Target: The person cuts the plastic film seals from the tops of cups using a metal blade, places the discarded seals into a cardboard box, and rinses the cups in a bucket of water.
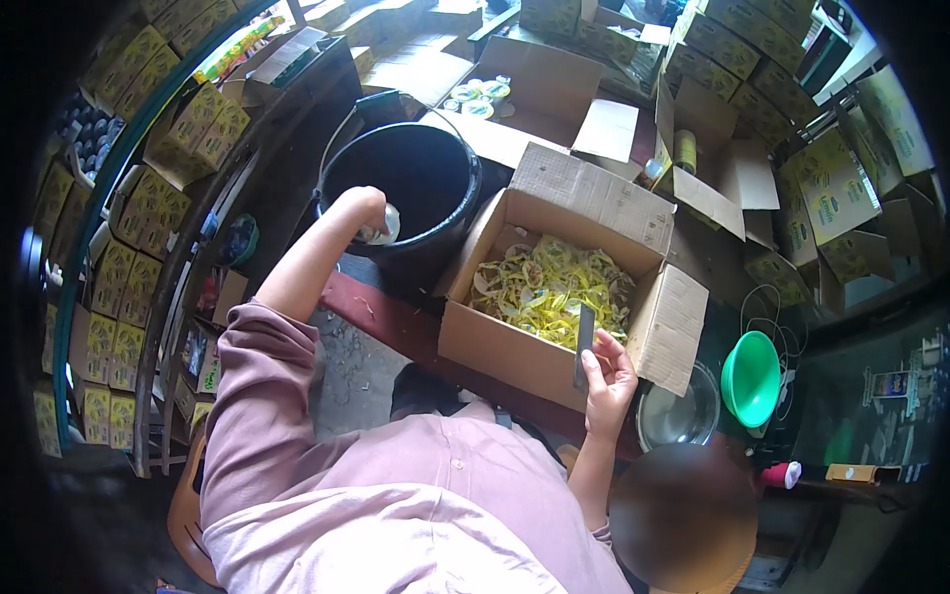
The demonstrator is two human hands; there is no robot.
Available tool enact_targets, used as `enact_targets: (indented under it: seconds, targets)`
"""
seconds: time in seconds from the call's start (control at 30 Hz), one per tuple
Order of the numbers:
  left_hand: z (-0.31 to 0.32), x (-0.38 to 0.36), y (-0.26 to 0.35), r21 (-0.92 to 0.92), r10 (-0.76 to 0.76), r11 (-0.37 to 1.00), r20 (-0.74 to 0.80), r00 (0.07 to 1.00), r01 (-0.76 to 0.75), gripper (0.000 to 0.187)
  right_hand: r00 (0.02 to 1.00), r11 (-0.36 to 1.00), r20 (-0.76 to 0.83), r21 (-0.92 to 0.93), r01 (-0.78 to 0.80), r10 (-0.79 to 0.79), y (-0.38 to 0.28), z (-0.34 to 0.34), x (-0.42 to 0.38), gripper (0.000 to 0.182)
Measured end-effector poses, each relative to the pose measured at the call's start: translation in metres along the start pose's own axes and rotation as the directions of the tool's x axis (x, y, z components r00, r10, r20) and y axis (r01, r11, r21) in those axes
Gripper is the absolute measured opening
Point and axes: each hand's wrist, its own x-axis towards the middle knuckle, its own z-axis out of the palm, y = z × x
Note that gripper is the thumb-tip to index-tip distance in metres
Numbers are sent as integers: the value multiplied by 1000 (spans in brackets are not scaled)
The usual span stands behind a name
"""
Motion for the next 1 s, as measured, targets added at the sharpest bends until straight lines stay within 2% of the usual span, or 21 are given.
enact_targets:
  seconds: [0.1,0.23,0.27,0.37,0.4,0.5,0.53,0.57,0.63,0.7,0.77,0.83,0.87,0.93,0.97,1.0]
  targets:
    - [-1,-8,2,51,-10,999,80,997,5,47,999,1000,-21,14,27,-27,-6,-8,1,33]
    - [-7,-15,6,22,-64,998,152,986,61,48,998,999,-31,19,49,-48,-11,-20,1,32]
    - [-9,-13,5,39,-26,999,136,990,21,48,998,998,-29,22,51,-50,-11,-22,2,32]
    - [-11,-13,4,-83,-68,995,-212,975,51,50,997,998,-40,14,68,-68,-10,-33,8,32]
    - [-18,-16,4,3,0,1000,74,997,-1,52,996,997,-47,13,76,-75,-9,-34,10,32]
    - [-27,-20,4,29,29,999,149,988,-34,54,997,997,-34,31,72,-71,-12,-37,20,32]
    - [-27,-20,3,-119,-33,992,130,991,49,54,997,996,-47,49,68,-65,-11,-38,24,33]
    - [-29,-16,4,-50,-48,998,-52,997,45,55,996,996,-47,49,75,-73,-12,-39,29,33]
    - [-30,-11,4,76,18,996,297,955,-43,65,996,995,-48,52,82,-80,-13,-39,38,33]
    - [-32,-7,-1,-41,-14,999,347,938,30,67,997,997,-51,46,61,-58,-13,-43,43,32]
    - [-36,-17,5,-20,12,1000,98,995,-10,68,998,997,-50,52,50,-47,-8,-44,46,33]
    - [-25,1,4,-76,-43,994,381,924,78,63,998,998,-48,58,38,-35,-4,-44,44,32]
    - [-25,3,5,-55,-51,996,370,928,77,56,998,997,-46,64,35,-32,-2,-43,44,32]
    - [-25,2,3,-42,-18,999,57,998,20,53,998,996,-50,76,35,-32,0,-42,42,32]
    - [-24,-1,6,-41,-12,999,-125,992,7,55,998,997,-52,74,35,-31,1,-41,41,32]
    - [-21,5,4,-123,-43,992,-193,980,20,49,998,997,-54,73,34,-30,1,-41,41,32]
